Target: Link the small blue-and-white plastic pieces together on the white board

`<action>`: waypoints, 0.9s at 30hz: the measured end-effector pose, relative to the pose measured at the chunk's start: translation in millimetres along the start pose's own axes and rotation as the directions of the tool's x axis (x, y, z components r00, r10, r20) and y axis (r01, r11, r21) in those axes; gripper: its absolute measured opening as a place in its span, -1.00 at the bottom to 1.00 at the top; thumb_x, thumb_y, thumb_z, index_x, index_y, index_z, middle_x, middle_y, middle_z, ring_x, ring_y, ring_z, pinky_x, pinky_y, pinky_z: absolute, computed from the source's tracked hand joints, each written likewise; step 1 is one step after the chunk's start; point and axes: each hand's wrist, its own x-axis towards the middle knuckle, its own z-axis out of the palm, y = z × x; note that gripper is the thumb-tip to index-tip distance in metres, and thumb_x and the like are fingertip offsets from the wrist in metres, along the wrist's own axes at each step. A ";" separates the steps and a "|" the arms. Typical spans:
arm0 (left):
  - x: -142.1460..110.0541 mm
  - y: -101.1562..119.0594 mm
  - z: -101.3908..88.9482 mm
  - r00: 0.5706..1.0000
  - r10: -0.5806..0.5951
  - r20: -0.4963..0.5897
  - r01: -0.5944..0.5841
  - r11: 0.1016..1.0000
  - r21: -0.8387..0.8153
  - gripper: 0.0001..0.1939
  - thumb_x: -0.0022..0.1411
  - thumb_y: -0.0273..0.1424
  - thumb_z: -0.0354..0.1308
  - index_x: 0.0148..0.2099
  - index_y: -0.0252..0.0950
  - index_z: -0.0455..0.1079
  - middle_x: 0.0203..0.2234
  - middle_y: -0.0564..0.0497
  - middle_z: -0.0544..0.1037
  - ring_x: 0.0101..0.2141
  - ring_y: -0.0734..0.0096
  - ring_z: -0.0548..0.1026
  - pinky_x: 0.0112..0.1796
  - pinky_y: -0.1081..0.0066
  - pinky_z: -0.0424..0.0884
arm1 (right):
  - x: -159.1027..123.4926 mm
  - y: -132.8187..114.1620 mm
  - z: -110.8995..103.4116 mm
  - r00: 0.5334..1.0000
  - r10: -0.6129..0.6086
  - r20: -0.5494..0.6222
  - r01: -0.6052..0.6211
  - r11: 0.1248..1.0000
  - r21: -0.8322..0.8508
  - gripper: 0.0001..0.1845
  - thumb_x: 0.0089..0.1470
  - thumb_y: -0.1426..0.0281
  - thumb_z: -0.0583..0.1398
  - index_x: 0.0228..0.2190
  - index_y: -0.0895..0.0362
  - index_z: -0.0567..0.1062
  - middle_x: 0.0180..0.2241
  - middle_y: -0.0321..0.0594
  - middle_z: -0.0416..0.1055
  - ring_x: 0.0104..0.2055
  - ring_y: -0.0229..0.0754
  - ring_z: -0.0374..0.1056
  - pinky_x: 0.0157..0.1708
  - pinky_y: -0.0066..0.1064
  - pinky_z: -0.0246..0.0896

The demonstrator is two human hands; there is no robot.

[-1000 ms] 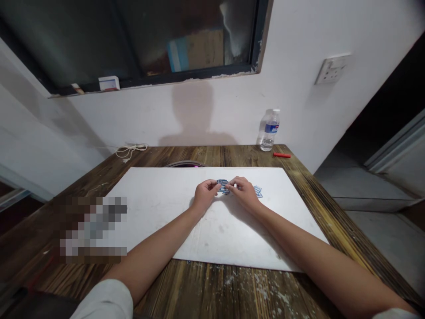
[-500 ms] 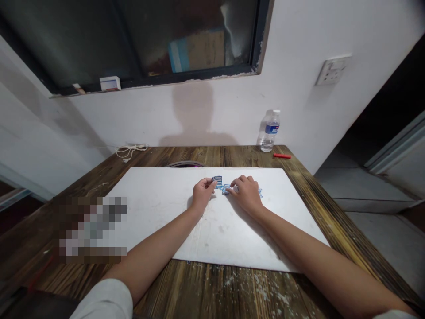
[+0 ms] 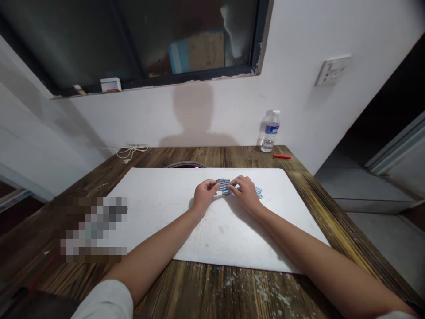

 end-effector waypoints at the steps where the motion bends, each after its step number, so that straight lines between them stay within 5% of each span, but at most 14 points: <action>1: 0.8 -1.2 -0.3 1.000 0.000 -0.021 0.000 1.000 -0.006 -0.72 0.00 -0.18 0.32 -0.40 -0.29 0.44 -0.61 0.11 0.42 -0.55 0.51 0.35 -0.48 0.48 0.28 | -0.8 0.8 0.7 1.000 0.011 0.014 -0.010 0.999 -0.051 -0.85 0.14 0.30 0.25 -0.45 0.05 0.53 -0.32 -0.19 0.44 -0.19 -0.04 0.23 -0.21 -0.24 0.03; 7: 3.6 -5.1 -0.5 0.997 -0.041 -0.063 0.038 0.998 -0.051 -0.70 -0.02 -0.16 0.33 -0.37 -0.28 0.43 -0.59 0.10 0.43 -0.55 0.51 0.35 -0.55 0.52 0.25 | -5.2 -3.1 -0.2 1.000 -0.005 0.005 0.006 0.966 -0.259 -0.87 0.09 0.28 0.31 -0.43 0.06 0.53 -0.26 -0.08 0.41 -0.14 0.05 0.19 -0.22 -0.20 0.01; 13: 3.3 -4.5 -0.8 0.998 -0.036 -0.059 0.032 0.998 -0.058 -0.69 -0.04 -0.15 0.34 -0.39 -0.28 0.43 -0.59 0.10 0.42 -0.54 0.51 0.37 -0.52 0.51 0.29 | -3.7 -12.9 -6.5 0.998 -0.052 -0.017 0.050 0.993 -0.105 -0.81 0.19 0.20 0.21 -0.26 0.03 0.53 -0.19 -0.12 0.46 -0.10 0.02 0.24 -0.14 -0.16 0.07; 20: 1.7 -3.0 -1.4 0.999 0.002 -0.042 -0.004 0.999 -0.051 -0.72 0.01 -0.18 0.33 -0.39 -0.28 0.42 -0.59 0.12 0.42 -0.54 0.53 0.35 -0.50 0.52 0.28 | -5.7 -14.1 -4.5 0.943 -0.270 0.195 0.295 0.948 -0.115 -0.78 0.20 0.36 0.19 -0.13 -0.07 0.57 -0.01 -0.21 0.51 0.16 0.08 0.23 0.14 0.04 -0.04; 23: 2.0 -3.3 -1.8 0.997 -0.030 -0.069 0.027 0.998 -0.053 -0.69 -0.01 -0.14 0.34 -0.38 -0.28 0.42 -0.59 0.11 0.41 -0.55 0.51 0.34 -0.54 0.52 0.25 | -6.7 -15.1 -3.4 0.910 -0.313 0.272 0.358 0.925 -0.132 -0.76 0.18 0.44 0.17 -0.23 -0.10 0.61 -0.08 -0.27 0.56 0.13 0.04 0.29 0.22 0.08 -0.15; 27: 3.3 -5.8 -2.3 0.995 -0.037 -0.092 0.032 0.998 -0.049 -0.67 -0.02 -0.13 0.34 -0.37 -0.27 0.43 -0.61 0.11 0.40 -0.55 0.51 0.34 -0.55 0.52 0.25 | -6.2 -16.3 -6.1 0.933 -0.278 0.229 0.324 0.925 -0.199 -0.77 0.10 0.49 0.18 -0.38 -0.02 0.62 -0.27 -0.20 0.60 -0.04 0.03 0.35 0.22 0.05 -0.15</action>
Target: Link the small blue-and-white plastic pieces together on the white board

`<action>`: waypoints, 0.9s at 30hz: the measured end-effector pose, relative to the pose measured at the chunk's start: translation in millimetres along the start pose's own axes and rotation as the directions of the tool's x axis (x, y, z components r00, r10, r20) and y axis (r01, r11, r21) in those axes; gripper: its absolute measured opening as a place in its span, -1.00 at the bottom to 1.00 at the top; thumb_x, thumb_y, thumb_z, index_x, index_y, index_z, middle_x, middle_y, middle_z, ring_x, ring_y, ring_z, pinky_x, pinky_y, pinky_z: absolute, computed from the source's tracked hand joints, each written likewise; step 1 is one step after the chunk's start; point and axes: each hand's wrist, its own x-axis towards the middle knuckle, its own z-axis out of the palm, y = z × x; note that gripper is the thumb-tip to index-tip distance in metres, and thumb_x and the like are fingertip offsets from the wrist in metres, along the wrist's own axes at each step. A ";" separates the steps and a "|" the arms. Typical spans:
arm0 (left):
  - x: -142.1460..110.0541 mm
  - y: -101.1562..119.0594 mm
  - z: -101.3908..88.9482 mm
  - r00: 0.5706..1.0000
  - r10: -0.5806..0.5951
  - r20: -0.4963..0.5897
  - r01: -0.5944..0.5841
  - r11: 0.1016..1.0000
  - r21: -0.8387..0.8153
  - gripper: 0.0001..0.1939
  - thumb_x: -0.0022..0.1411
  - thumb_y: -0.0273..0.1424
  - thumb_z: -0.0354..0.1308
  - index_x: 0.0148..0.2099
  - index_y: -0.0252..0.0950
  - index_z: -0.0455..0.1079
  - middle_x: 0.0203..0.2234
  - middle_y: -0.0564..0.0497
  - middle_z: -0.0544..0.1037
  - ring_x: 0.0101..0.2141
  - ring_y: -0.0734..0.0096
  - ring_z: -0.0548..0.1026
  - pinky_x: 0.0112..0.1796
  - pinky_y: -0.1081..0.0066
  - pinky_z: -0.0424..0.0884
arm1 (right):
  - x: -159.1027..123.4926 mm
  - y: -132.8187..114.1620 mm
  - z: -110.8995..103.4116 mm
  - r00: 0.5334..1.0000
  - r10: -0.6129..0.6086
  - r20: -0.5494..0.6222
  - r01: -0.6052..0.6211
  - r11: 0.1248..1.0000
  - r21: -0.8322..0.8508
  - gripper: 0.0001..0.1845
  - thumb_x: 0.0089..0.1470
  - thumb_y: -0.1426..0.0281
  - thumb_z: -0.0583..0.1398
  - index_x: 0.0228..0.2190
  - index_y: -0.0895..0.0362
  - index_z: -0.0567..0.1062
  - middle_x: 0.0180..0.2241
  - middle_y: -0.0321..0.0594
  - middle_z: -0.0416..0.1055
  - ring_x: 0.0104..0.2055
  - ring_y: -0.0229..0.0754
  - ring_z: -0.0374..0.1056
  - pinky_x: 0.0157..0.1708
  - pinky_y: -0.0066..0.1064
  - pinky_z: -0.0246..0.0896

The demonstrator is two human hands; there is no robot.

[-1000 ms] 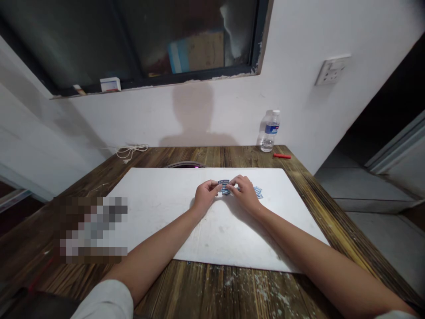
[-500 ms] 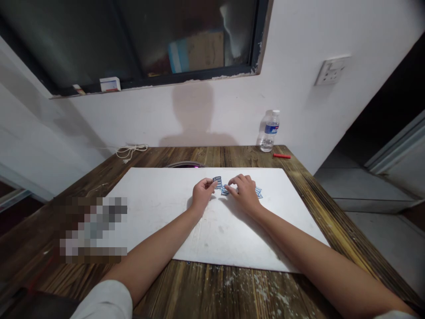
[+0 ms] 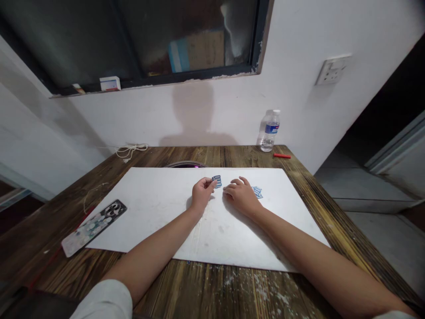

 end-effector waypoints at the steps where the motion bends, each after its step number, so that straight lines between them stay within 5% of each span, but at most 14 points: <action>1: 0.4 -0.8 0.0 1.000 0.004 0.001 -0.004 1.000 0.001 -0.68 -0.01 -0.13 0.34 -0.37 -0.28 0.43 -0.61 0.11 0.40 -0.55 0.51 0.34 -0.54 0.52 0.25 | 0.1 0.0 -1.3 1.000 0.014 -0.014 -0.014 1.000 0.002 -0.78 0.09 0.50 0.18 -0.40 -0.01 0.61 -0.30 -0.19 0.60 -0.08 0.02 0.35 0.20 0.04 -0.13; 7: -1.5 2.5 1.4 0.998 0.000 0.057 0.001 1.000 -0.025 -0.71 -0.02 -0.18 0.35 -0.40 -0.28 0.42 -0.59 0.12 0.42 -0.54 0.52 0.35 -0.47 0.50 0.28 | 1.6 -1.5 -5.5 0.970 0.200 -0.139 -0.168 0.962 0.214 -0.85 0.18 0.28 0.20 -0.26 0.02 0.55 -0.23 -0.16 0.56 -0.11 0.01 0.33 -0.04 -0.13 0.09; 11: -5.7 9.2 2.9 0.988 0.008 0.153 -0.004 1.000 -0.027 -0.71 -0.03 -0.20 0.36 -0.45 -0.30 0.41 -0.60 0.11 0.42 -0.54 0.52 0.34 -0.45 0.48 0.26 | 2.9 -0.6 0.1 0.937 0.307 -0.166 -0.234 0.906 0.353 -0.84 0.14 0.20 0.23 -0.37 0.01 0.49 -0.29 -0.20 0.51 -0.19 -0.04 0.32 -0.13 -0.20 0.13; 18: -4.9 8.1 3.3 0.981 0.007 0.195 0.001 0.999 -0.036 -0.68 -0.05 -0.15 0.37 -0.45 -0.30 0.43 -0.60 0.09 0.44 -0.54 0.49 0.35 -0.44 0.45 0.26 | 4.2 -0.9 3.2 0.922 0.356 -0.152 -0.242 0.837 0.491 -0.83 0.13 0.28 0.19 -0.48 0.02 0.45 -0.38 -0.23 0.45 -0.25 -0.08 0.29 -0.23 -0.26 0.16; 27: -5.8 9.7 3.1 0.988 0.024 0.155 -0.019 0.999 -0.034 -0.67 -0.02 -0.15 0.36 -0.45 -0.30 0.41 -0.61 0.10 0.41 -0.55 0.51 0.33 -0.47 0.48 0.25 | 4.2 2.0 4.4 0.909 0.381 -0.170 -0.268 0.846 0.462 -0.79 0.15 0.27 0.16 -0.48 0.06 0.44 -0.38 -0.23 0.45 -0.22 -0.07 0.28 -0.18 -0.26 0.10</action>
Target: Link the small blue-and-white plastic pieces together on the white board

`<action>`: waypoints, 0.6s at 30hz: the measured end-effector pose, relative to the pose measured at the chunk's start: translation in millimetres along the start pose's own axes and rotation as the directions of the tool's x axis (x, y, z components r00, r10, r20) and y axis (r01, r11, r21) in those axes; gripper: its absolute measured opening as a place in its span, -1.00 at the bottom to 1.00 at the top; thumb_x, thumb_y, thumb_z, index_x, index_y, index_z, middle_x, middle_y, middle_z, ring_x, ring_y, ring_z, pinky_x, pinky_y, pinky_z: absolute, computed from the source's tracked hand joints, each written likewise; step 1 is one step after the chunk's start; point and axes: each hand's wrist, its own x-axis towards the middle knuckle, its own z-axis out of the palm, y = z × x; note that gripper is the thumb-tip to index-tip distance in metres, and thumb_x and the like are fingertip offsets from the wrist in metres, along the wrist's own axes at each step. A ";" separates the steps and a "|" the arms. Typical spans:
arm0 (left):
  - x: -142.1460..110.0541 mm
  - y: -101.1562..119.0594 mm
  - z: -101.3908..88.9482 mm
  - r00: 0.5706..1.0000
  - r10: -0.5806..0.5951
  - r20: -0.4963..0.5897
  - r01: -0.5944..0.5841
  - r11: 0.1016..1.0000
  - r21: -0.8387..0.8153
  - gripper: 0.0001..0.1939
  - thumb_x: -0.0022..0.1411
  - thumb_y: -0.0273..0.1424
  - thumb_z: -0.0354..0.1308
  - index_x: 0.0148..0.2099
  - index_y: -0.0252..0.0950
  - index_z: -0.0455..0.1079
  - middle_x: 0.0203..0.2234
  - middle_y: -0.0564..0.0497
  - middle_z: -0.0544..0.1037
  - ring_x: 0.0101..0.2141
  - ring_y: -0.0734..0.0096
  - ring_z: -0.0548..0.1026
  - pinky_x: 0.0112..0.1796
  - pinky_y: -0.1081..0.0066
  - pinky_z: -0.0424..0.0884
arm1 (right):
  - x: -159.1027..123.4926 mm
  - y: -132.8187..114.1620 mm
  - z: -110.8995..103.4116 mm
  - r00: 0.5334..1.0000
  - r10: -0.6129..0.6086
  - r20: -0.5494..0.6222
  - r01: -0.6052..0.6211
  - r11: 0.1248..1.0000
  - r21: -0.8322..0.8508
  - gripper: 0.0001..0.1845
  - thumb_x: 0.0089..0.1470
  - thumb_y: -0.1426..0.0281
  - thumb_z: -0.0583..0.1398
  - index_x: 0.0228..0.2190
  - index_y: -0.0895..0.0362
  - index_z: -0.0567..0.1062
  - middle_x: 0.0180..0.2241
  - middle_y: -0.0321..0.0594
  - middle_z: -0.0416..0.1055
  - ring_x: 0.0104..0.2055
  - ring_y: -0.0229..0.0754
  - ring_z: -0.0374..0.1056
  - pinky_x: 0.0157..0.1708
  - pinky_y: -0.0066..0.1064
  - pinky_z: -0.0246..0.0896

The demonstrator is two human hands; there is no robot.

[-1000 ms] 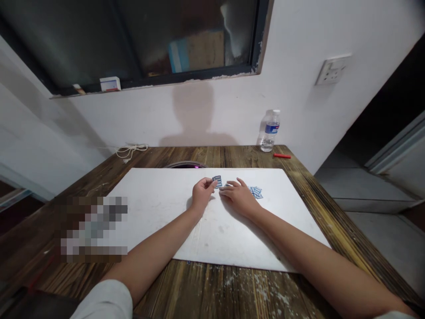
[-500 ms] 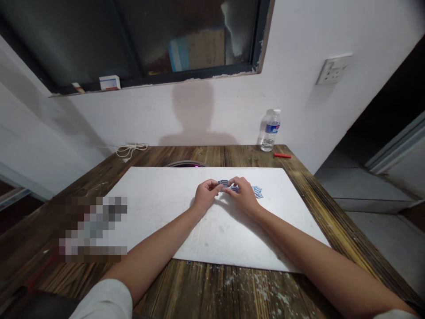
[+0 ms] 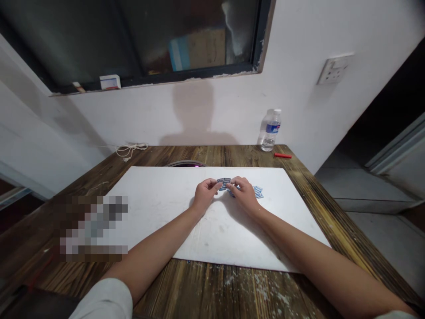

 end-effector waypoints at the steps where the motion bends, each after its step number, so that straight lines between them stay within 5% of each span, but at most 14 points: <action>1: 0.4 -0.8 -0.3 1.000 0.005 -0.012 -0.005 1.000 0.005 -0.68 -0.01 -0.16 0.35 -0.45 -0.30 0.41 -0.61 0.11 0.40 -0.56 0.52 0.32 -0.48 0.48 0.25 | 0.1 0.4 -0.1 1.000 0.002 -0.002 -0.002 1.000 -0.011 -0.79 0.16 0.27 0.16 -0.48 0.06 0.44 -0.37 -0.23 0.46 -0.21 -0.07 0.27 -0.18 -0.26 0.10; 6: 4.1 -6.2 -3.6 0.987 0.016 -0.159 -0.015 1.000 0.009 -0.68 0.03 -0.13 0.31 -0.37 -0.29 0.40 -0.61 0.12 0.39 -0.55 0.52 0.32 -0.53 0.52 0.21 | -1.4 -0.1 -1.4 0.998 -0.020 0.054 0.031 0.975 -0.218 -0.77 0.23 0.31 0.14 -0.43 0.07 0.51 -0.31 -0.19 0.48 -0.18 -0.08 0.26 -0.20 -0.25 0.02; 12: 6.2 -10.1 -5.4 0.973 -0.038 -0.228 0.037 0.999 -0.008 -0.67 0.05 -0.11 0.29 -0.33 -0.27 0.39 -0.55 0.10 0.41 -0.51 0.50 0.34 -0.59 0.56 0.18 | -6.3 -3.0 0.4 0.977 -0.094 0.191 0.187 0.808 -0.559 -0.85 0.14 0.27 0.27 -0.33 0.09 0.55 -0.17 -0.10 0.44 -0.08 0.05 0.17 -0.19 -0.19 -0.03; 18: 6.2 -12.4 -4.3 0.990 0.000 -0.144 0.002 1.000 0.013 -0.70 0.03 -0.16 0.32 -0.38 -0.28 0.40 -0.58 0.12 0.41 -0.52 0.52 0.33 -0.49 0.53 0.26 | -5.0 -3.7 -1.0 0.991 -0.110 0.074 0.131 0.878 -0.461 -0.79 0.17 0.21 0.25 -0.23 0.08 0.50 -0.17 -0.09 0.43 -0.09 0.04 0.20 -0.17 -0.18 0.02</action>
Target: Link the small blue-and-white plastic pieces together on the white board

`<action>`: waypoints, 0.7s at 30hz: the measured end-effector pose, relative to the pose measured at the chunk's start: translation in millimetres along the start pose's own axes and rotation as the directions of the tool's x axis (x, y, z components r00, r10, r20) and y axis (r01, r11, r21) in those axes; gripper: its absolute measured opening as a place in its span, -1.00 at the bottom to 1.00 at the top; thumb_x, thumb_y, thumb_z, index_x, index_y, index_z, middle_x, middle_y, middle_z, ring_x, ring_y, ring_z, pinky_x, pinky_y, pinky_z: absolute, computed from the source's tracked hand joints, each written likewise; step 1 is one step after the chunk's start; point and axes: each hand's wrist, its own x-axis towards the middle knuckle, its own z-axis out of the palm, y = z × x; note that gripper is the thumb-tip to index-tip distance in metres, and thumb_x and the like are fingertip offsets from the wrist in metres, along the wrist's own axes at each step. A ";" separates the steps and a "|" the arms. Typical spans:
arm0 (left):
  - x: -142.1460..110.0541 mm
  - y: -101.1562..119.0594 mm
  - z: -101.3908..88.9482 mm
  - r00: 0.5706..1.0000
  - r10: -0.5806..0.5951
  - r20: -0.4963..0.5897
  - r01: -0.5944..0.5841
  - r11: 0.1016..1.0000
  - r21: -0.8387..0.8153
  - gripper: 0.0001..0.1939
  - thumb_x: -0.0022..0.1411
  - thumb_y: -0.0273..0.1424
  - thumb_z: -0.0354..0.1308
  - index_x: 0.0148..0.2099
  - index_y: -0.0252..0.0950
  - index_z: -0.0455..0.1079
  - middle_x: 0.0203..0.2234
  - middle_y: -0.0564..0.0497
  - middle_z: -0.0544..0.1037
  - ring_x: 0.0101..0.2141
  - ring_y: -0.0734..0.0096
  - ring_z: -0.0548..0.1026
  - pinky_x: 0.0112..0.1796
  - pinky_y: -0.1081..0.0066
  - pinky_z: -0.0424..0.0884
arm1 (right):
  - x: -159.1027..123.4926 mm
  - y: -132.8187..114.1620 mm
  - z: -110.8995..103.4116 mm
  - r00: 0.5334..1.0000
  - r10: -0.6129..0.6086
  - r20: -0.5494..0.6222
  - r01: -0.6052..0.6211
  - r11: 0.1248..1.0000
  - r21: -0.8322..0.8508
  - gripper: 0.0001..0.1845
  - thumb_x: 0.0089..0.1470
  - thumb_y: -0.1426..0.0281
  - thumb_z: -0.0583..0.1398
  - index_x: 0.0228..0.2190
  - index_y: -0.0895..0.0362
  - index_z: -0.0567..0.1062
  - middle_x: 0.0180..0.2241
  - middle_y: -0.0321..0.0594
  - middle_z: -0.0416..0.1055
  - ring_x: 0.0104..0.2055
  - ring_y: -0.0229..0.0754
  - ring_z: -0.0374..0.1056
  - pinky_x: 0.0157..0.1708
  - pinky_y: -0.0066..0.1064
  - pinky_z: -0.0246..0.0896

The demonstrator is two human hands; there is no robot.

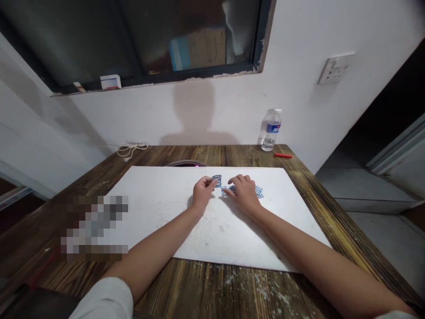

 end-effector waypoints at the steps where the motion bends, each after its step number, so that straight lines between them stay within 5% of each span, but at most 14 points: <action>1: -0.6 0.7 0.3 1.000 -0.005 0.016 0.004 1.000 0.003 -0.70 0.03 -0.17 0.33 -0.39 -0.28 0.39 -0.59 0.12 0.40 -0.52 0.51 0.33 -0.49 0.52 0.25 | 0.3 0.1 -0.1 1.000 0.003 -0.016 -0.002 0.998 0.056 -0.80 0.19 0.21 0.22 -0.24 0.07 0.49 -0.18 -0.11 0.43 -0.10 0.03 0.21 -0.17 -0.19 0.02; 12: -7.6 13.1 2.5 0.977 0.052 0.205 -0.043 0.998 -0.046 -0.65 -0.01 -0.13 0.37 -0.47 -0.30 0.39 -0.63 0.11 0.38 -0.56 0.52 0.31 -0.45 0.47 0.25 | 6.1 7.8 5.9 0.997 -0.027 -0.076 0.066 0.819 0.570 -0.77 0.13 0.21 0.23 -0.49 0.04 0.41 -0.38 -0.23 0.40 -0.23 -0.07 0.25 -0.18 -0.21 0.13; 21: -7.6 13.0 2.6 0.986 0.039 0.162 -0.028 0.998 -0.064 -0.69 0.00 -0.17 0.36 -0.45 -0.30 0.40 -0.61 0.12 0.39 -0.57 0.54 0.31 -0.47 0.47 0.23 | 7.3 9.8 6.7 0.995 -0.007 -0.100 0.066 0.798 0.599 -0.71 0.16 0.16 0.20 -0.52 0.04 0.44 -0.42 -0.23 0.40 -0.27 -0.09 0.27 -0.18 -0.20 0.13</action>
